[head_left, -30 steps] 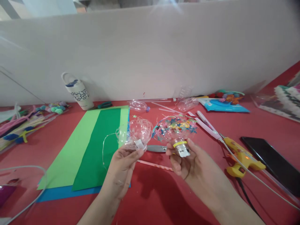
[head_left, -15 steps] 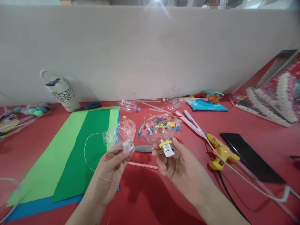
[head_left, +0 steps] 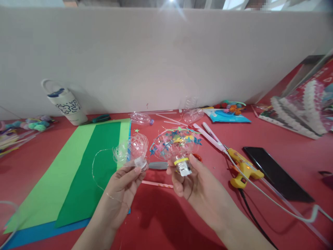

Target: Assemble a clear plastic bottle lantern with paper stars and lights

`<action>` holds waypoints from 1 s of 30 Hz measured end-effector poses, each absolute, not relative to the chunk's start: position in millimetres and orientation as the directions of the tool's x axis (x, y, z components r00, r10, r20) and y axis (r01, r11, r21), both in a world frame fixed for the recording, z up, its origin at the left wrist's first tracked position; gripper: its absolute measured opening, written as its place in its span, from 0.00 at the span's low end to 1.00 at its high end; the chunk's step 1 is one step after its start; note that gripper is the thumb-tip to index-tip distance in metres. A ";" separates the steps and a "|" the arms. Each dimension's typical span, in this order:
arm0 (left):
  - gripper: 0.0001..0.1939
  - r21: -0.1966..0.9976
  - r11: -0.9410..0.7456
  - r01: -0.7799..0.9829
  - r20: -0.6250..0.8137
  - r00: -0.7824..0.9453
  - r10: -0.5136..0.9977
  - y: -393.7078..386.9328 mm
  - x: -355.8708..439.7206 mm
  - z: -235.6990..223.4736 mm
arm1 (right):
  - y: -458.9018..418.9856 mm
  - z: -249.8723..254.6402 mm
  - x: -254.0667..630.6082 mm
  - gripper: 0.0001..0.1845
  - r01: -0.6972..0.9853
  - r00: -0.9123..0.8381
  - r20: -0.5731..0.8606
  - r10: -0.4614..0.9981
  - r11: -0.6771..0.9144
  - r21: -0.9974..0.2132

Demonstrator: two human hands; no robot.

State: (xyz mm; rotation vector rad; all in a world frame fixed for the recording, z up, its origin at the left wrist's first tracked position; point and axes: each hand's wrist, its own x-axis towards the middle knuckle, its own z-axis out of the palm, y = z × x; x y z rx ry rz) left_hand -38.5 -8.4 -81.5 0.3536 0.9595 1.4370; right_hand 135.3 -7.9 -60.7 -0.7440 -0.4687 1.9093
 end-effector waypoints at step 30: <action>0.08 0.708 0.179 -0.683 -0.381 -0.156 0.911 -10.2 -38.5 -79.5 | -7.6 -57.8 138.0 0.20 -0.746 -0.480 -0.114 0.870 -0.473 -0.468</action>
